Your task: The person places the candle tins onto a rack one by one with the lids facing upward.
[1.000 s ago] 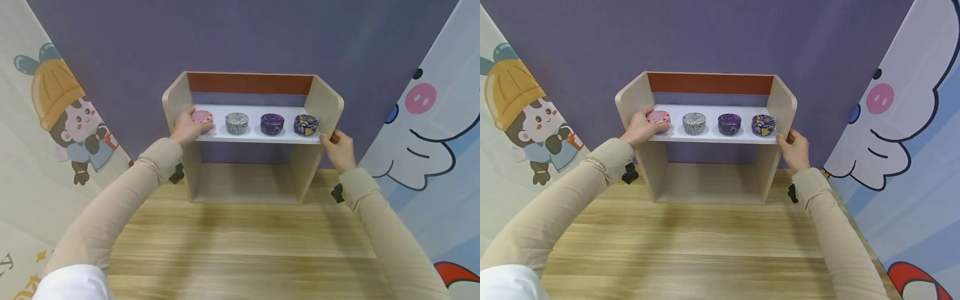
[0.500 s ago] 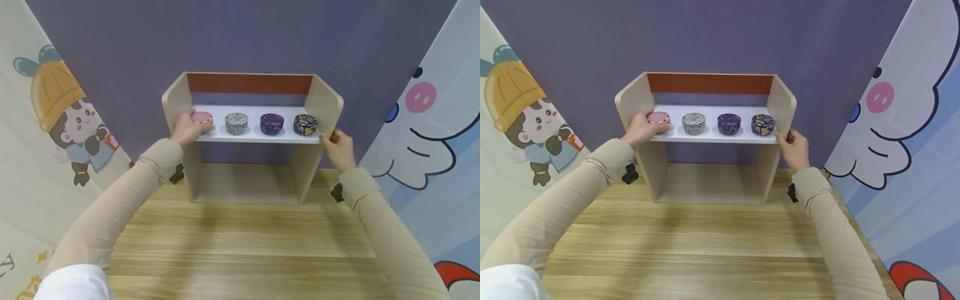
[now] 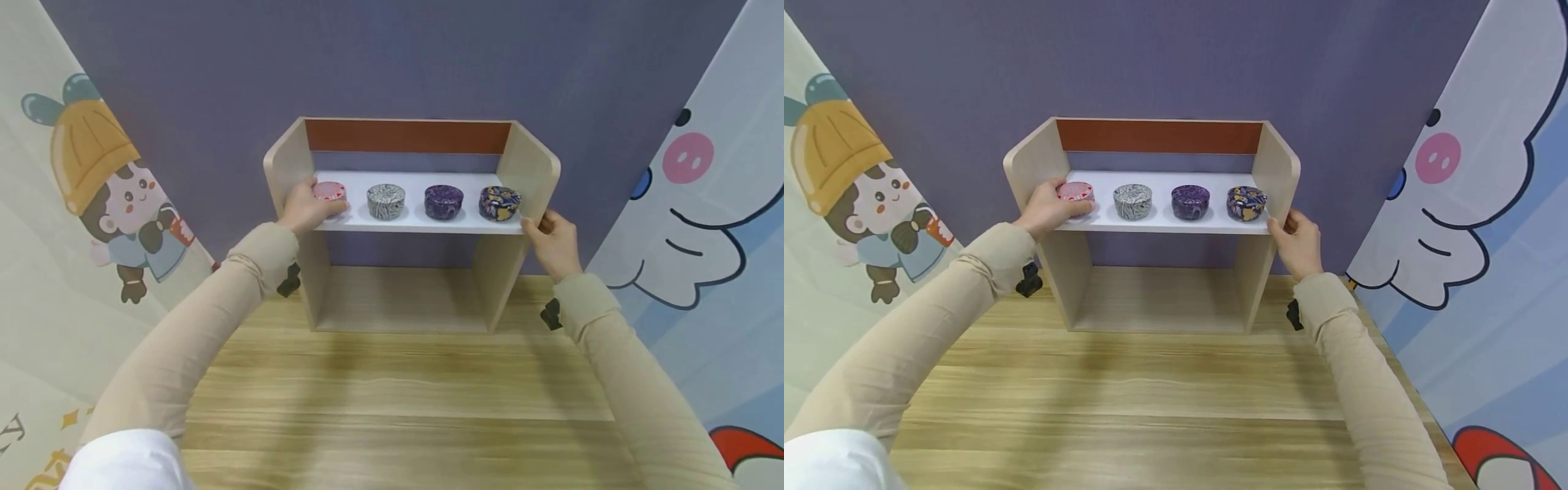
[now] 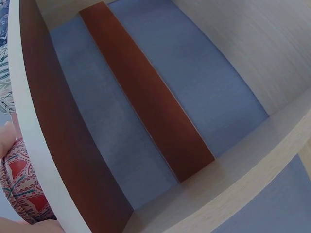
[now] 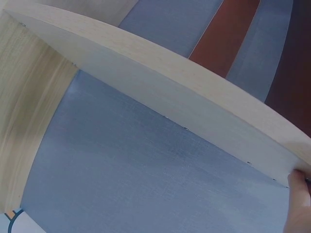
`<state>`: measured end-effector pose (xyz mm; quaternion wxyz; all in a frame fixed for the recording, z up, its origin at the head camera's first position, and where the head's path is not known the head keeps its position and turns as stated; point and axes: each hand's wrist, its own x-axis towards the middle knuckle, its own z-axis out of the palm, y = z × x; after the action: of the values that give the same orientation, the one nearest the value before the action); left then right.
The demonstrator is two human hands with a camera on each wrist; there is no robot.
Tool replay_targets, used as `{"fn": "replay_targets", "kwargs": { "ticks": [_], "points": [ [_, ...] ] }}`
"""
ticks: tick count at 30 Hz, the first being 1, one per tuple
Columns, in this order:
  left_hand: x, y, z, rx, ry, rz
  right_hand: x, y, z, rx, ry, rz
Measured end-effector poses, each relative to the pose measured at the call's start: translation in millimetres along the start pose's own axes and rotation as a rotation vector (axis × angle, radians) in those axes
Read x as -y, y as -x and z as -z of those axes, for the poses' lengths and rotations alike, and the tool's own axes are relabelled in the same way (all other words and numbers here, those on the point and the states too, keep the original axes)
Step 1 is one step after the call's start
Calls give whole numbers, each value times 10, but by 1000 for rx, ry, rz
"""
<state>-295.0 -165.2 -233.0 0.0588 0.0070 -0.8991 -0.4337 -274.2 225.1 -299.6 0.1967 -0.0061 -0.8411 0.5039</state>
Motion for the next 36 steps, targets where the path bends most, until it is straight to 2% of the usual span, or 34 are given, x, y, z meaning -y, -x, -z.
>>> {"fn": "replay_targets", "kwargs": {
  "ticks": [10, 18, 22, 29, 33, 36],
  "points": [
    [32, -5, 22, -1, 42, 8, 24, -1, -25, -6, -7, 0],
    [54, 41, 43, -24, 114, -25, 35, -14, -44, -2, -25, 3],
    [80, 64, 36, -64, 92, -103, 30, -13, -44, 6, -42, -13],
    [53, 157, 22, -194, 26, -307, 52, -11, -28, 15, -31, 11],
    [61, 249, -5, -204, 6, -385, 60, 11, 3, 30, -37, 8],
    [114, 383, -20, -213, -1, -435, 49, 53, 45, 27, -45, -5]
  ]
}}
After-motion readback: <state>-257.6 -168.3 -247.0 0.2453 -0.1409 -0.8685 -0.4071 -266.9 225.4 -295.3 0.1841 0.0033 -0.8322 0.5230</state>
